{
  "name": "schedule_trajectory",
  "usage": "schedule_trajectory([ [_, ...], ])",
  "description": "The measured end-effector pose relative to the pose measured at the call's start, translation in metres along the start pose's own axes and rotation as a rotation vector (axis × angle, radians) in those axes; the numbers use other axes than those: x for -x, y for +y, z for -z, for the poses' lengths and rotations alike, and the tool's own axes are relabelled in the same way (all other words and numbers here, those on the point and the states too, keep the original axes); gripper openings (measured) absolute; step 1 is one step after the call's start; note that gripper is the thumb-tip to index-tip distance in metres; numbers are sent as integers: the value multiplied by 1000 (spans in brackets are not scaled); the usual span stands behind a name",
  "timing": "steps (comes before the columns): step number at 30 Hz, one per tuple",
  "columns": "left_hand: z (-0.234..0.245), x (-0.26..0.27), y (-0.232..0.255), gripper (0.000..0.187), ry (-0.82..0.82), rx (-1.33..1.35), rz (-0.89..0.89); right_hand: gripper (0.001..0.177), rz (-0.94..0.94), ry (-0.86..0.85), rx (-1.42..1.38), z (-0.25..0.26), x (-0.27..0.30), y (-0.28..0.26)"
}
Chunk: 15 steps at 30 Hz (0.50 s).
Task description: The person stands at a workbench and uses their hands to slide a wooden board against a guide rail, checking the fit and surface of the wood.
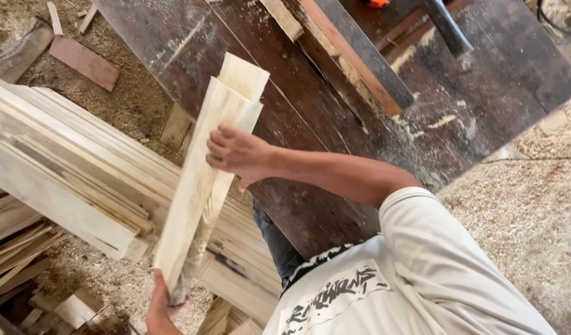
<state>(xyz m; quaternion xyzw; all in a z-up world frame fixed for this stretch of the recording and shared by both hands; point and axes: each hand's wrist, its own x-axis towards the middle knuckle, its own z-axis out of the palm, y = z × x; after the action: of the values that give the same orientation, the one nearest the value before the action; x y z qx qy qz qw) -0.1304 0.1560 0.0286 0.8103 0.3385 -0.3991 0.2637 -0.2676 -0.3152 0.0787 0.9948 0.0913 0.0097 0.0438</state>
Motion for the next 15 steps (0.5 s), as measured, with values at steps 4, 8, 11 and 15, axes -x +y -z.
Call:
schedule_trajectory([
  [4,0,-2,-89,83,-126,-16,178,29,60,154,42,1,32,-63],
  [8,11,31,-162,76,-196,-49,259,18,80,199,-145,22,78,-110],
  [11,12,51,-187,73,-223,-83,278,16,114,170,-258,42,110,-127],
  [15,26,75,-206,67,-308,-64,280,17,100,211,-320,52,142,-138],
])
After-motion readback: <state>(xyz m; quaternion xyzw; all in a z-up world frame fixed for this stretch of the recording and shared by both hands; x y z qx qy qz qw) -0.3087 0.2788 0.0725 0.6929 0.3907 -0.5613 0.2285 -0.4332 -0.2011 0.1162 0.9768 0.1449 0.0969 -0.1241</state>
